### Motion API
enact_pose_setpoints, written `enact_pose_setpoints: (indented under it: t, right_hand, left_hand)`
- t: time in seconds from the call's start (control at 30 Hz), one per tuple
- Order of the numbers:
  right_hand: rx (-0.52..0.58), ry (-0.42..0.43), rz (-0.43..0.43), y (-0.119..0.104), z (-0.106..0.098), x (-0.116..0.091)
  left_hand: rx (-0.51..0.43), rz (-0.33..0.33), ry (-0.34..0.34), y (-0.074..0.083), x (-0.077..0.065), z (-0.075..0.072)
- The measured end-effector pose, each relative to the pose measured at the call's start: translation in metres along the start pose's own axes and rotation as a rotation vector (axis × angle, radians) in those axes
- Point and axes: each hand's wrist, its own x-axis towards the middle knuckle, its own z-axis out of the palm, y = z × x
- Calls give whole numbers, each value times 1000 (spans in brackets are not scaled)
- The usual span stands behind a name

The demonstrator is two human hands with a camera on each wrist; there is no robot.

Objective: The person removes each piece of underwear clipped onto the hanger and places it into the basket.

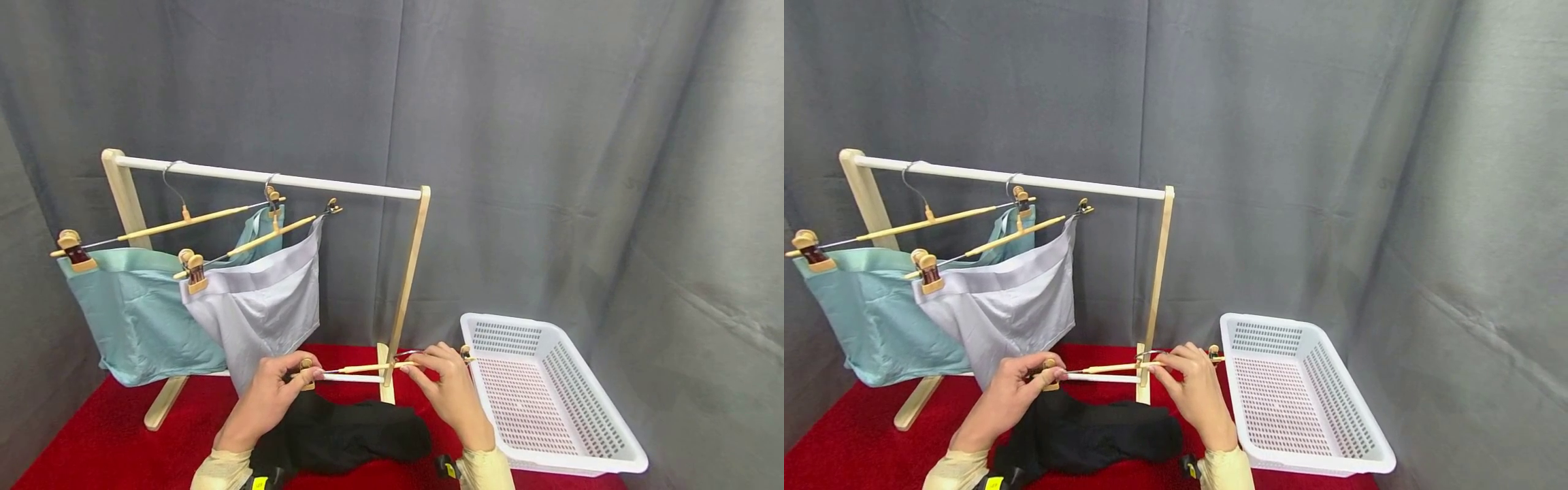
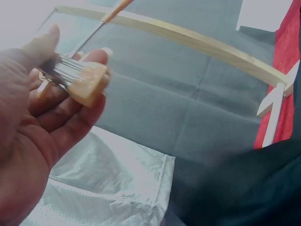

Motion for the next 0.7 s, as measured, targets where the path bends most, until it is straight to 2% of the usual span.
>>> enact_pose_setpoints:
  t: [0.17, 0.33, 0.43, 0.57, 0.7]
  right_hand:
    - [50, 22, -10, -1, 0, 1]
    - [40, 24, -17, -2, 0, 1]
    - [36, 11, -3, -3, -1, 0]
    - [23, -3, 21, -3, -1, 0]
    - [0, -11, 19, -2, 2, 0]
  left_hand:
    - [41, -58, -1, 4, 1, -1]
    - [4, -113, -11, 7, 1, -1]
    - [9, -119, 0, 8, 0, 0]
    - [60, -106, 38, 8, 1, 2]
    - [88, -85, 69, -2, 3, 6]
